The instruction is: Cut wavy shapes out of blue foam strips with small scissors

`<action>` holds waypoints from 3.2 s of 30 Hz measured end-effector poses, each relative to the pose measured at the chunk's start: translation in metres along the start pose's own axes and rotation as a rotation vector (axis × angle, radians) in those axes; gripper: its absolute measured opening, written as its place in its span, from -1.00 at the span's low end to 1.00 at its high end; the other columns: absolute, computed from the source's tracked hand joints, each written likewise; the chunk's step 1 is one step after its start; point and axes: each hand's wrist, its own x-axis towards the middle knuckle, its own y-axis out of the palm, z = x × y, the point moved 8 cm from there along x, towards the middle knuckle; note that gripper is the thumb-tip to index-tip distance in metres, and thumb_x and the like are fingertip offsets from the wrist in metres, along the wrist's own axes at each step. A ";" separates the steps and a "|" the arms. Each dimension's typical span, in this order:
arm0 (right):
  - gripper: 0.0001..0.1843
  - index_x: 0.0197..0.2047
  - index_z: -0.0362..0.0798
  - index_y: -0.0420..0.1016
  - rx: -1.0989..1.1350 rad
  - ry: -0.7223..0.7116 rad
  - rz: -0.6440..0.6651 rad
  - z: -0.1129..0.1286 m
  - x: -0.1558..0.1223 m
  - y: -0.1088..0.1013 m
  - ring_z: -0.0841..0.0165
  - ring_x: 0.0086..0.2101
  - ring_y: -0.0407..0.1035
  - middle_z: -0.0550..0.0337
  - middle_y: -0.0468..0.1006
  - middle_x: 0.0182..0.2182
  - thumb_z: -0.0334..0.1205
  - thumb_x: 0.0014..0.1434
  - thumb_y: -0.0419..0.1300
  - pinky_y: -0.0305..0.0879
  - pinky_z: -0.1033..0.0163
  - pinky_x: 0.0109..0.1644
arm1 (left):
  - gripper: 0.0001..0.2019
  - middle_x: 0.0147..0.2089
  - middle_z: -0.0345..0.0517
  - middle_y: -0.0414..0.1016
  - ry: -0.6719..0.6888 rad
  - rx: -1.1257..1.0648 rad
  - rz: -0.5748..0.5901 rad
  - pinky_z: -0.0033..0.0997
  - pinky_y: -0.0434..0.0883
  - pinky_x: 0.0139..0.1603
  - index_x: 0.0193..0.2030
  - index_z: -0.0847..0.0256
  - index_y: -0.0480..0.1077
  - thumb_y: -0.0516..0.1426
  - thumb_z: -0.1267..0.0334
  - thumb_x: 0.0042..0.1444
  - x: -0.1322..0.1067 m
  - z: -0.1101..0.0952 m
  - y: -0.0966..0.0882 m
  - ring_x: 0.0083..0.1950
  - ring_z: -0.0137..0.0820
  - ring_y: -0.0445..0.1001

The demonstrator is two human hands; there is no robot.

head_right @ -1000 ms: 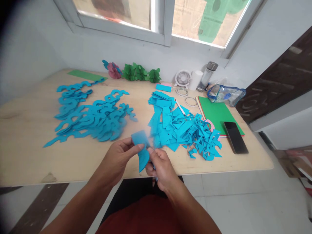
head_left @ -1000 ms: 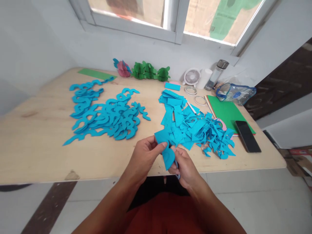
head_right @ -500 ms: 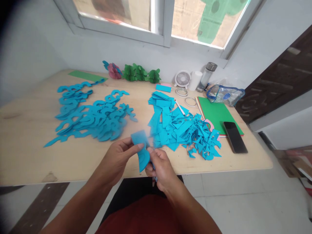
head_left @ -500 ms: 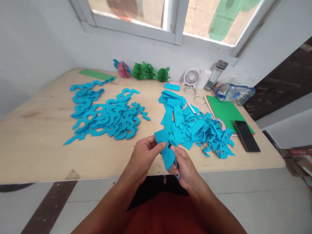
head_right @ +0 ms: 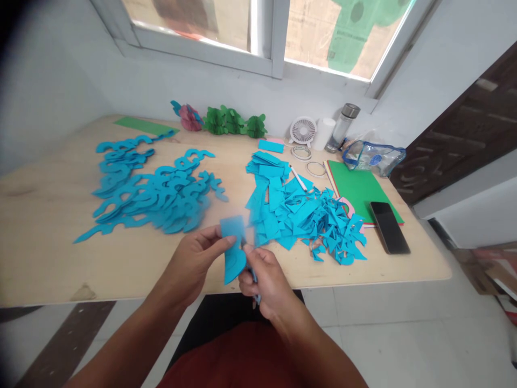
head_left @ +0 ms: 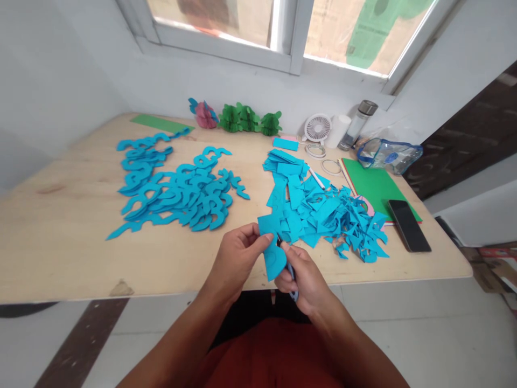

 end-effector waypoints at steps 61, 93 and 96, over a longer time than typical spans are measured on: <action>-0.53 -0.53 -0.06 0.20 -0.081 0.002 -0.022 0.000 0.000 -0.003 0.63 -0.76 -0.12 0.45 0.17 -0.77 0.13 0.02 0.27 -0.34 0.43 -0.68 | -0.87 -0.50 -0.21 0.49 -0.114 0.039 0.142 -0.41 0.35 -0.27 -0.51 0.24 0.44 0.24 0.22 -0.11 0.007 0.007 -0.001 -0.40 -0.40 0.41; -0.53 -0.51 -0.10 0.31 -0.202 -0.007 -0.027 0.005 -0.001 -0.006 0.61 -0.76 -0.10 0.44 0.18 -0.78 0.16 0.01 0.26 -0.32 0.41 -0.69 | -0.81 -0.58 -0.26 0.38 -0.099 0.129 0.182 -0.43 0.29 -0.35 -0.59 0.22 0.35 0.22 0.20 -0.10 0.004 0.007 0.001 -0.47 -0.44 0.32; -0.52 -0.52 -0.10 0.29 -0.211 0.002 -0.037 0.004 -0.001 -0.008 0.62 -0.76 -0.12 0.45 0.17 -0.78 0.17 0.00 0.26 -0.33 0.41 -0.69 | -0.80 -0.57 -0.26 0.38 -0.078 0.131 0.155 -0.43 0.29 -0.35 -0.58 0.22 0.35 0.23 0.19 -0.10 0.004 0.006 -0.002 -0.46 -0.44 0.32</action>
